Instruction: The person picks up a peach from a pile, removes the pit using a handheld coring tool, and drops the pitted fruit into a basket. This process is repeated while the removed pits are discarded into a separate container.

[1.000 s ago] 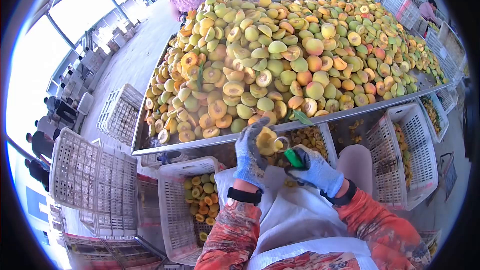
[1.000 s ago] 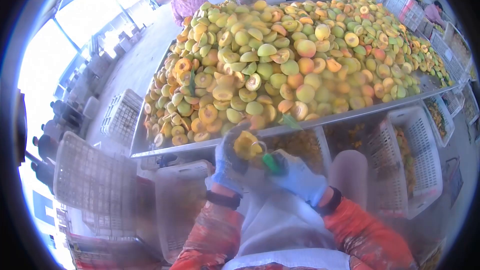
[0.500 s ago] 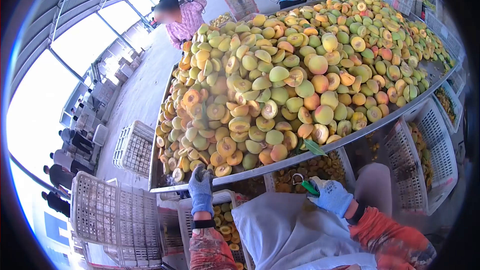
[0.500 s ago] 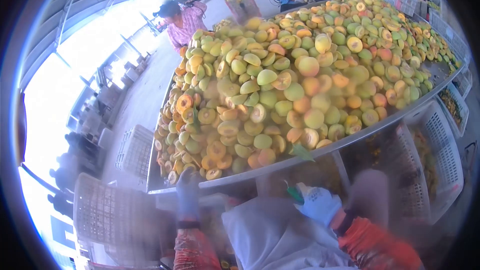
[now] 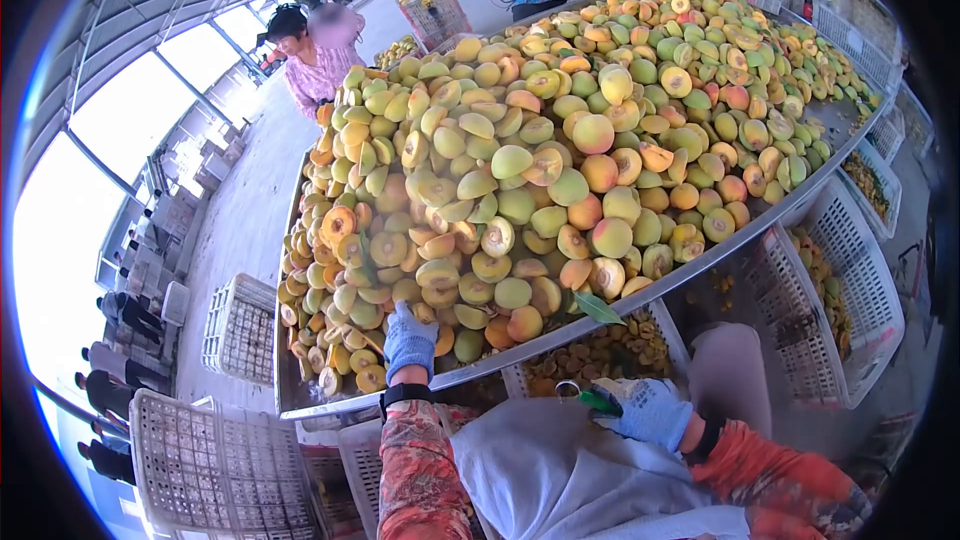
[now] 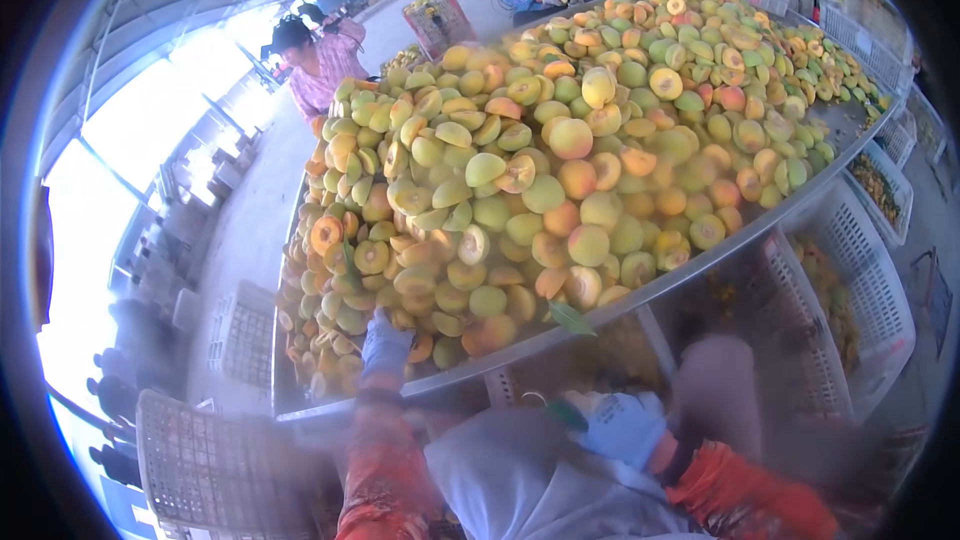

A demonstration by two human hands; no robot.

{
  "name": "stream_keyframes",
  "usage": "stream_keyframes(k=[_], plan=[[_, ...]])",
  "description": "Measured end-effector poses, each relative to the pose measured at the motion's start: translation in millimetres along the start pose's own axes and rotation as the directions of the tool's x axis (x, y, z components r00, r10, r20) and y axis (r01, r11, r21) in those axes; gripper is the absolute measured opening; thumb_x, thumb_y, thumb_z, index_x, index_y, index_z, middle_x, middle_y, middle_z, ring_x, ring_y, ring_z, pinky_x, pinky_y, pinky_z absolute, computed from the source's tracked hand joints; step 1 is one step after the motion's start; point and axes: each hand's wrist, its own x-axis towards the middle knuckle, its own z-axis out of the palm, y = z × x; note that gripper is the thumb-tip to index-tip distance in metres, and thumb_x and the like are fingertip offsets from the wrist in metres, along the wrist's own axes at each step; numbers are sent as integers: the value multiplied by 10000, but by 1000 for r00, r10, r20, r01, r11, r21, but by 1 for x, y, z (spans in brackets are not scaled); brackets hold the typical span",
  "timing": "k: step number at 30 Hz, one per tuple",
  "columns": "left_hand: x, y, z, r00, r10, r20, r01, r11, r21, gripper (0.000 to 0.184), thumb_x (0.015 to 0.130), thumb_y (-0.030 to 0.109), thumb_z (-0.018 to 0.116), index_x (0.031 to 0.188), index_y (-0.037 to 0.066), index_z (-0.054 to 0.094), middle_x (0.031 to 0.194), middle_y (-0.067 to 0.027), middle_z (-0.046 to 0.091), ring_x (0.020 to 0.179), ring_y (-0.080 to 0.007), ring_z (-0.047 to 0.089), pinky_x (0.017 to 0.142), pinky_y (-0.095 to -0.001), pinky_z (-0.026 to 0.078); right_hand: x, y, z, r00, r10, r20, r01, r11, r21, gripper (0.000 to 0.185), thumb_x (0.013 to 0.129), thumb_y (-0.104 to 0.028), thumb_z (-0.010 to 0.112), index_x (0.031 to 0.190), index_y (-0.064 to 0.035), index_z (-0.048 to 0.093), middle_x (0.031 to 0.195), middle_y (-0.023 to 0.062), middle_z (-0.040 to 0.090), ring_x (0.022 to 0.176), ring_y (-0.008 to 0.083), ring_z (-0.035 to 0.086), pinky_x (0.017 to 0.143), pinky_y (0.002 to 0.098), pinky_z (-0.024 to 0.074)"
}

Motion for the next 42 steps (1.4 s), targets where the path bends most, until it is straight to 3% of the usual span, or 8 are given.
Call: stream_keyframes(k=[5, 7, 11, 15, 17, 19, 36, 42], plan=[[-8, -27, 16, 995, -39, -92, 20, 981, -195, 484, 718, 136, 633, 1163, 56, 461, 1011, -205, 574, 924, -357, 584, 792, -405, 485, -17, -9, -7, 996, 74, -57, -73, 997, 24, 424, 761, -348, 622, 1077, -90, 506, 851, 163, 613, 777, 351, 598, 666, 413, 476], [-10, -53, 25, 1000, -31, 5, 18, 421, -907, 410, 705, 33, 607, 1096, 70, 486, 971, -154, 584, 900, -314, 596, 782, -392, 520, -20, -15, -16, 994, 91, -66, -87, 994, 66, 420, 753, -336, 634, 1072, -92, 510, 852, 159, 613, 776, 347, 600, 666, 413, 477], [-94, -38, -47, 979, -57, 195, 161, -369, -916, 452, 707, 12, 607, 1131, -30, 455, 1085, -179, 535, 999, -368, 552, 871, -457, 505, -26, -23, -18, 999, 7, -43, -8, 1000, -13, 392, 752, -320, 643, 1051, -89, 540, 859, 151, 615, 771, 338, 603, 657, 406, 483], [-148, -6, -45, 980, 72, -186, -189, 42, -981, 454, 748, 68, 601, 1167, -6, 444, 1101, -186, 532, 1029, -389, 539, 887, -474, 487, -13, -71, -26, 973, -148, -179, 148, 989, -14, 412, 769, -277, 649, 1117, -84, 541, 882, 135, 624, 762, 319, 612, 647, 379, 495], [-156, -8, -48, 957, 233, 174, 277, -541, -795, 469, 784, 133, 600, 1205, 13, 432, 1104, -161, 536, 994, -351, 563, 844, -465, 509, -4, -95, -28, 906, -285, -314, 330, 939, 99, 388, 776, -260, 649, 1096, -68, 543, 880, 145, 621, 746, 327, 612, 636, 382, 492], [-174, 13, -60, 949, 275, 156, 292, -576, -763, 466, 830, 212, 573, 1233, 31, 423, 1090, -139, 543, 941, -301, 585, 795, -454, 526, 2, -116, -32, 917, -282, -282, 312, 948, 67, 384, 781, -272, 644, 1084, -59, 544, 867, 156, 617, 736, 331, 610, 624, 385, 488], [-226, 36, -76, 963, 269, 21, 129, -391, -911, 398, 822, 164, 570, 1177, 0, 492, 1137, -114, 538, 1009, -215, 543, 834, -325, 482, -13, -122, -29, 935, -287, -211, 262, 955, -138, 344, 819, -353, 593, 929, -34, 528, 635, 156, 573, 588, 339, 587, 505, 403, 454], [-254, 46, -82, 994, 104, 43, 81, -398, -914, 440, 733, 127, 620, 1124, -37, 499, 1109, -137, 540, 932, -223, 558, 768, -324, 490, -29, -131, -26, 981, -74, 178, -22, 873, 486, 280, 857, -308, 542, 973, -53, 545, 727, 159, 593, 591, 342, 564, 555, 405, 447]])
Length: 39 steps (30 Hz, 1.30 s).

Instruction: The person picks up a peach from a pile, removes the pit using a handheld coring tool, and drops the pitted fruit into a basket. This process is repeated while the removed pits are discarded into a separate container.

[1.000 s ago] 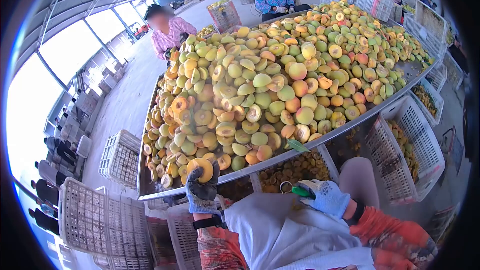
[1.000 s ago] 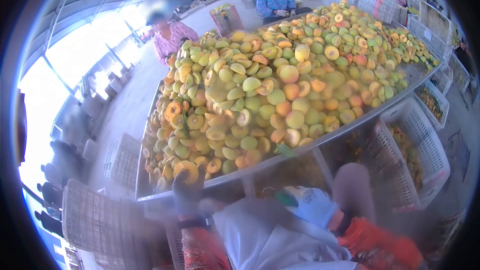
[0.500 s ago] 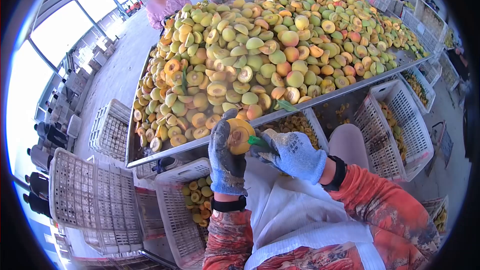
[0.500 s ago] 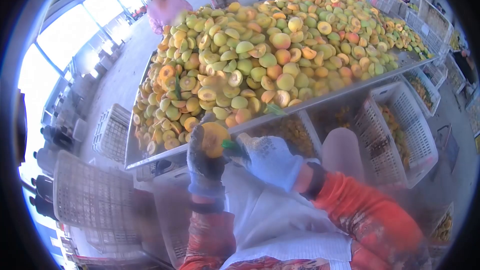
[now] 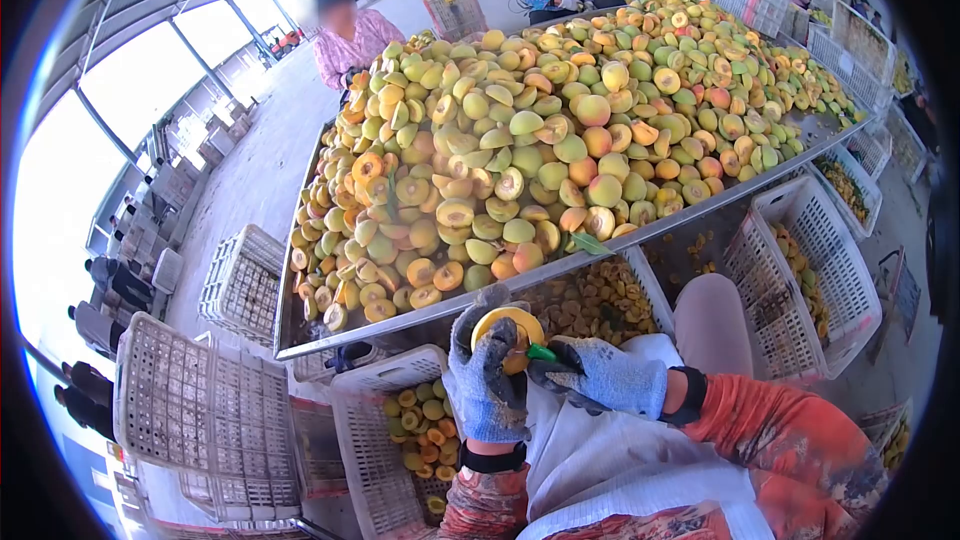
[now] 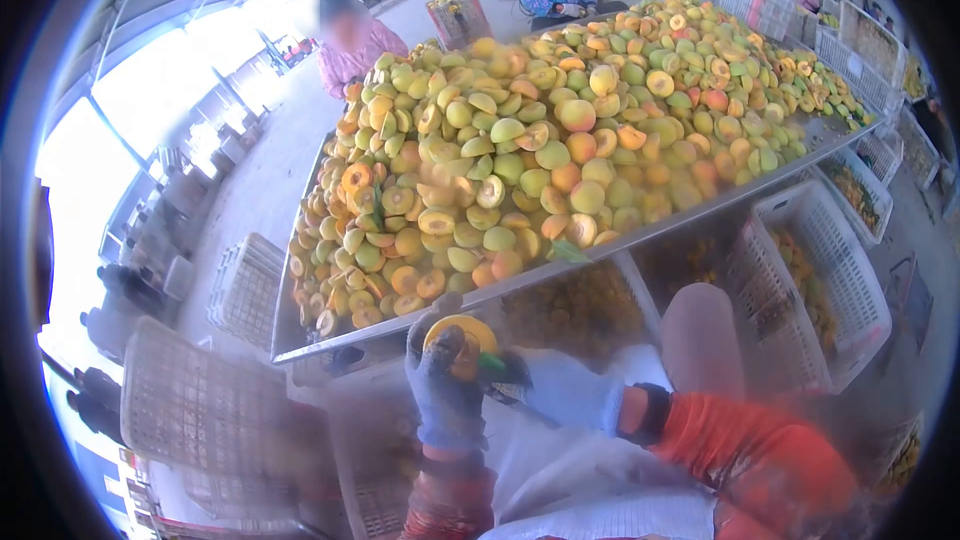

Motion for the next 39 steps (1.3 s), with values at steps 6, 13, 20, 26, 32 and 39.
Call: stream_keyframes(k=[6, 13, 20, 26, 32, 39], plan=[[15, -23, -14, 996, 60, -69, -58, 998, 32, 380, 776, 119, 597, 1117, -18, 502, 1068, -131, 544, 924, -208, 551, 745, -307, 497, 12, 17, -2, 994, 109, 34, -112, 987, 117, 307, 852, -355, 541, 937, -60, 546, 752, 153, 581, 611, 261, 580, 525, 334, 445], [34, -45, -20, 962, 272, -7, -247, 886, 393, 308, 862, 92, 529, 1152, -9, 506, 1064, -91, 551, 884, -162, 544, 750, -267, 470, 14, 44, 14, 904, -327, -276, -26, 602, -798, 375, 785, -288, 593, 1032, -24, 493, 726, 147, 599, 589, 296, 601, 578, 379, 483], [31, -39, -15, 713, 572, 405, -637, 288, 715, 254, 822, 72, 568, 1059, -7, 611, 939, -50, 623, 762, -98, 541, 648, -227, 434, 0, 10, -8, 969, 211, 131, -237, 942, 239, 243, 779, -134, 580, 964, -31, 460, 619, 64, 520, 409, 167, 498, 390, 303, 394], [36, -37, -15, 997, -81, -18, 82, 934, 349, 218, 845, 39, 573, 1055, -20, 588, 940, -81, 628, 780, -107, 593, 642, -204, 477, -3, 6, -15, 959, 228, 167, -261, 942, 209, 259, 777, -162, 588, 958, -34, 455, 606, 48, 499, 392, 137, 467, 371, 287, 364], [21, -33, -12, 960, 167, 226, -261, 826, 500, 261, 836, 32, 571, 1087, -38, 571, 1023, -116, 624, 861, -144, 597, 736, -246, 484, -7, 16, -19, 918, 172, 357, -317, 860, 400, 285, 760, -180, 612, 987, -52, 494, 647, 17, 508, 411, 107, 441, 380, 246, 340], [48, -61, -25, 959, -112, 259, 54, 974, 222, 307, 862, 104, 570, 1140, -25, 551, 1042, -61, 612, 889, -100, 570, 768, -219, 466, 5, 24, -19, 936, 108, 336, -328, 615, 717, 387, 666, -64, 681, 1019, -16, 530, 690, 36, 565, 462, 120, 513, 399, 234, 405]])
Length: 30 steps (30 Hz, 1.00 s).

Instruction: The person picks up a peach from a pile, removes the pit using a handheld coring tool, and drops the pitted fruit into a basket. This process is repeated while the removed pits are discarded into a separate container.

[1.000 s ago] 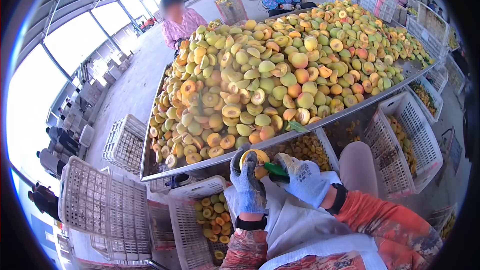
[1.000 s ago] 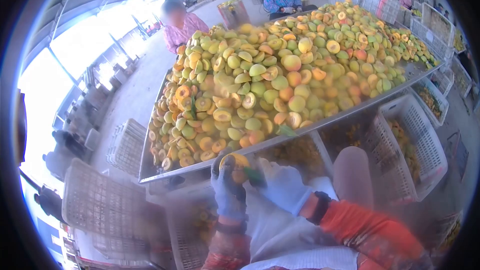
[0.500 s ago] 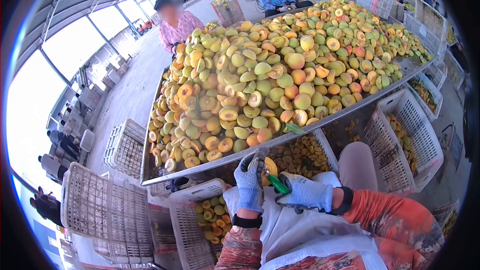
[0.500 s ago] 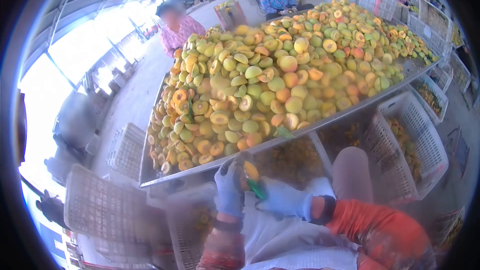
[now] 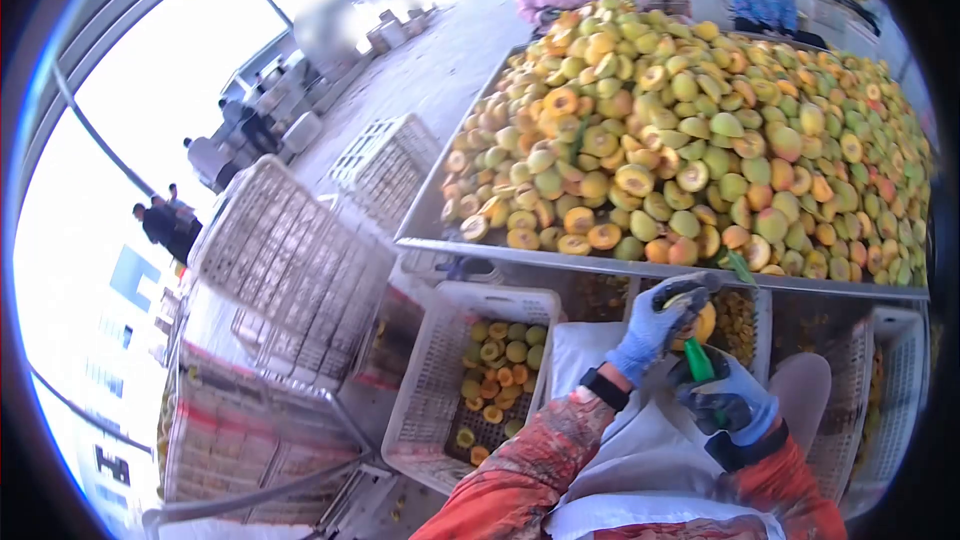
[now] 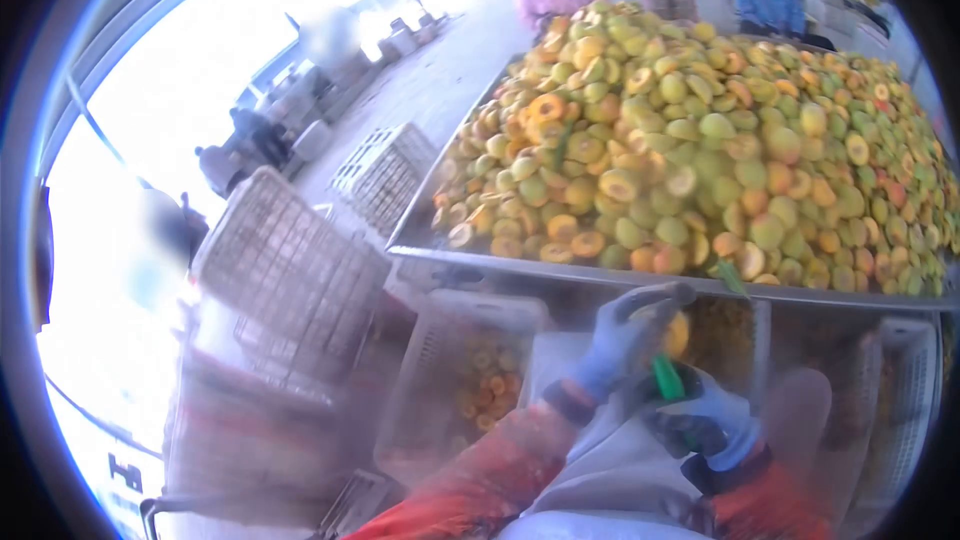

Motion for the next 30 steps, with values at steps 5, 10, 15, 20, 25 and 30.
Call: stream_keyframes(k=[5, 10, 15, 20, 25, 30], plan=[[16, -22, 5, 971, -71, -229, -7, 947, -321, 313, 863, 187, 581, 1119, 8, 565, 999, -60, 620, 883, -136, 584, 756, -251, 483, 14, 29, -39, 998, 51, -24, -48, 995, 90, 444, 678, -84, 678, 1078, -18, 498, 725, 48, 569, 498, 126, 533, 419, 235, 417], [25, -13, -17, 861, -406, -308, 101, 729, -677, 381, 846, 409, 567, 1095, 121, 559, 974, -45, 578, 820, -190, 592, 648, -343, 524, 14, 17, -39, 970, -164, -179, 187, 975, 120, 275, 768, -100, 624, 1010, -26, 516, 590, 13, 505, 398, 125, 473, 364, 243, 379], [27, -9, -31, 931, -194, -310, 23, 877, -480, 419, 889, 377, 514, 1171, 68, 532, 1071, -39, 572, 940, -165, 575, 734, -301, 509, 31, 37, -99, 804, -282, -523, -21, 866, -500, 138, 886, -170, 529, 972, -62, 526, 604, -14, 485, 428, 92, 460, 352, 229, 359], [26, -23, 4, 992, -125, 37, 125, 834, -538, 531, 826, 93, 564, 1316, 30, 371, 1259, -86, 470, 1124, -222, 495, 909, -341, 444, 53, 86, -124, 901, -296, -316, 217, 941, -261, 244, 839, -128, 570, 1069, -59, 528, 739, 11, 556, 582, 88, 532, 476, 195, 425], [23, -25, 9, 954, -11, 300, -122, 899, 420, 419, 899, 282, 507, 1246, 51, 469, 1160, -74, 547, 979, -174, 569, 781, -293, 497, 23, 21, -64, 852, -157, -499, 271, 948, 166, 264, 818, -56, 583, 1076, -42, 528, 826, 60, 581, 647, 114, 555, 557, 228, 462], [30, -30, 11, 862, -477, -169, 477, 878, -44, 456, 886, 389, 510, 1166, 29, 522, 991, -73, 615, 848, -191, 614, 714, -324, 514, 43, 36, -68, 760, -377, -530, 387, 917, -99, 206, 867, -149, 558, 1057, -72, 535, 785, 14, 568, 606, 99, 547, 459, 216, 441]])
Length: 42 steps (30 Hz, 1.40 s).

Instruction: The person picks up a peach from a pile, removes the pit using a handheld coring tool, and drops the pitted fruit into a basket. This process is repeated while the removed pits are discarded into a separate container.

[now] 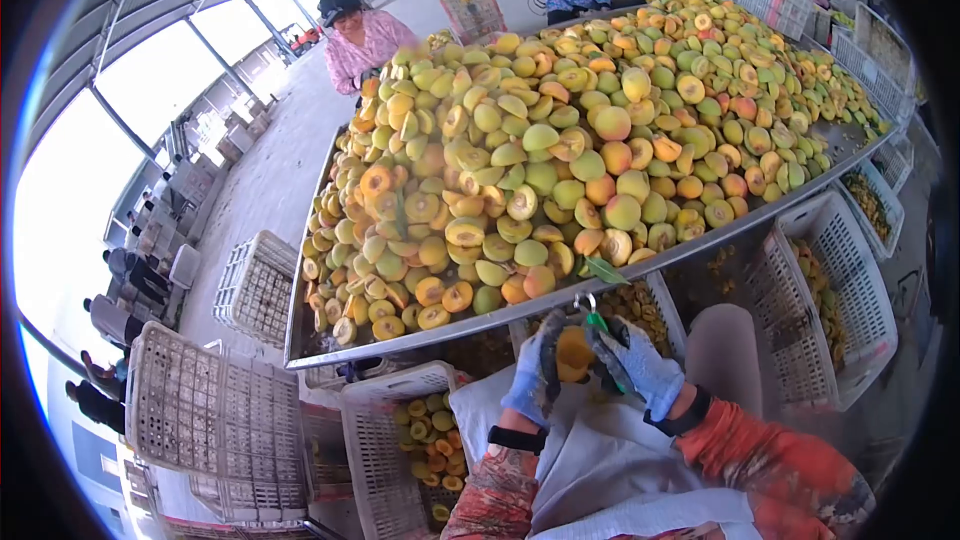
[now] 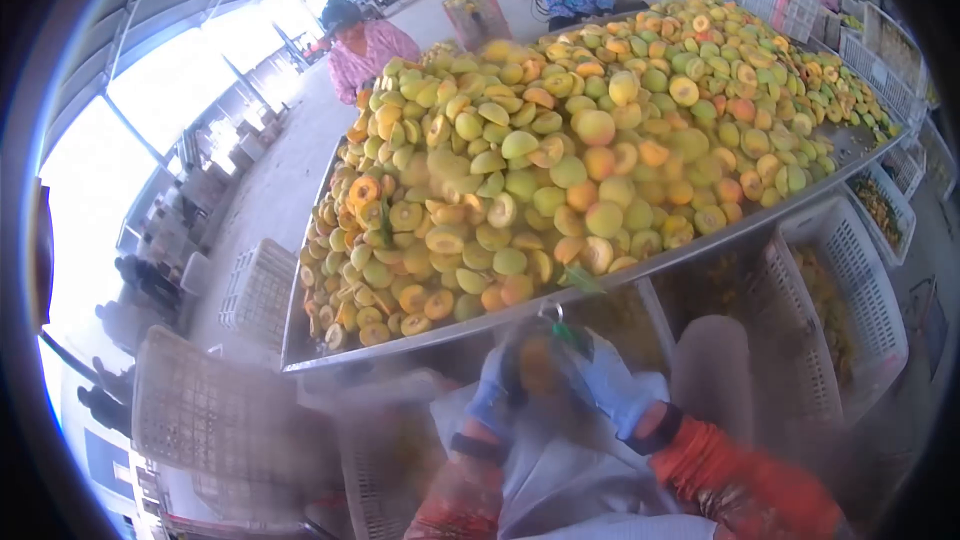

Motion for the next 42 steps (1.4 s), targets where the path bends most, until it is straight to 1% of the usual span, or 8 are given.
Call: stream_keyframes(k=[1, 2, 4, 14, 19, 30, 33, 42], plan=[[0, 0, -9, 992, 5, 126, 23, 975, -222, 479, 884, 412, 493, 1169, 27, 515, 1005, -90, 611, 868, -216, 614, 723, -343, 517, 2, -4, 2, 995, 85, -50, -62, 932, 358, 208, 880, -160, 545, 1068, -71, 533, 798, 6, 564, 622, 94, 546, 488, 207, 446], [-2, -2, -21, 973, 32, 229, 74, 895, -440, 503, 883, 435, 475, 1173, 25, 508, 1018, -108, 607, 889, -242, 614, 732, -362, 520, -8, -17, -6, 999, -32, 37, 31, 999, 37, 261, 873, -181, 558, 1098, -53, 518, 827, 38, 586, 649, 127, 559, 556, 242, 465], [-10, 11, -26, 972, 157, 172, -52, 866, -497, 521, 888, 445, 442, 1195, 26, 483, 1055, -135, 588, 914, -283, 600, 746, -402, 519, 6, -8, -29, 971, -231, 57, 109, 216, -970, 367, 784, -246, 630, 1047, -24, 503, 812, 186, 604, 732, 337, 598, 643, 422, 468], [-13, 16, -38, 815, 564, 131, -556, 826, -95, 510, 902, 368, 429, 1243, -11, 424, 1103, -195, 541, 1012, -291, 543, 823, -409, 485, -30, -5, 38, 839, -401, 367, 429, 73, -900, 330, 770, -243, 630, 1007, -37, 527, 774, 126, 612, 616, 300, 607, 541, 392, 469], [-22, 12, -27, 878, 479, 12, -442, 819, -367, 419, 891, 288, 458, 1191, -4, 474, 1079, -152, 552, 962, -256, 561, 813, -370, 490, -26, 3, 45, 791, -419, 445, 391, -213, -896, 356, 756, -168, 583, 1075, -23, 521, 813, 139, 590, 620, 294, 586, 547, 384, 456], [-38, 12, -85, 900, 381, -213, -437, 795, -421, 356, 882, 203, 455, 1137, -36, 523, 1055, -169, 585, 960, -275, 579, 842, -386, 480, -20, 31, 53, 833, -344, 433, 511, 177, -841, 346, 736, -213, 633, 1019, -48, 520, 757, 153, 609, 655, 311, 614, 570, 393, 479], [-46, 26, -170, 783, 547, -297, -429, 820, 378, 383, 787, -15, 572, 1160, -59, 501, 1062, -166, 581, 937, -224, 583, 797, -308, 509, -3, 4, 21, 928, -278, 248, 321, 258, -911, 331, 750, -292, 654, 983, -85, 542, 725, 134, 615, 644, 318, 610, 564, 396, 482], [144, 133, -146, 762, 634, -132, -492, 700, 518, 641, 729, -126, 537, 1325, 9, 343, 1250, -96, 458, 1040, -191, 507, 835, -287, 457, 3, -15, -23, 961, -246, 127, 210, 348, -914, 323, 768, -360, 636, 987, -138, 554, 727, 104, 621, 637, 309, 611, 555, 394, 482]])
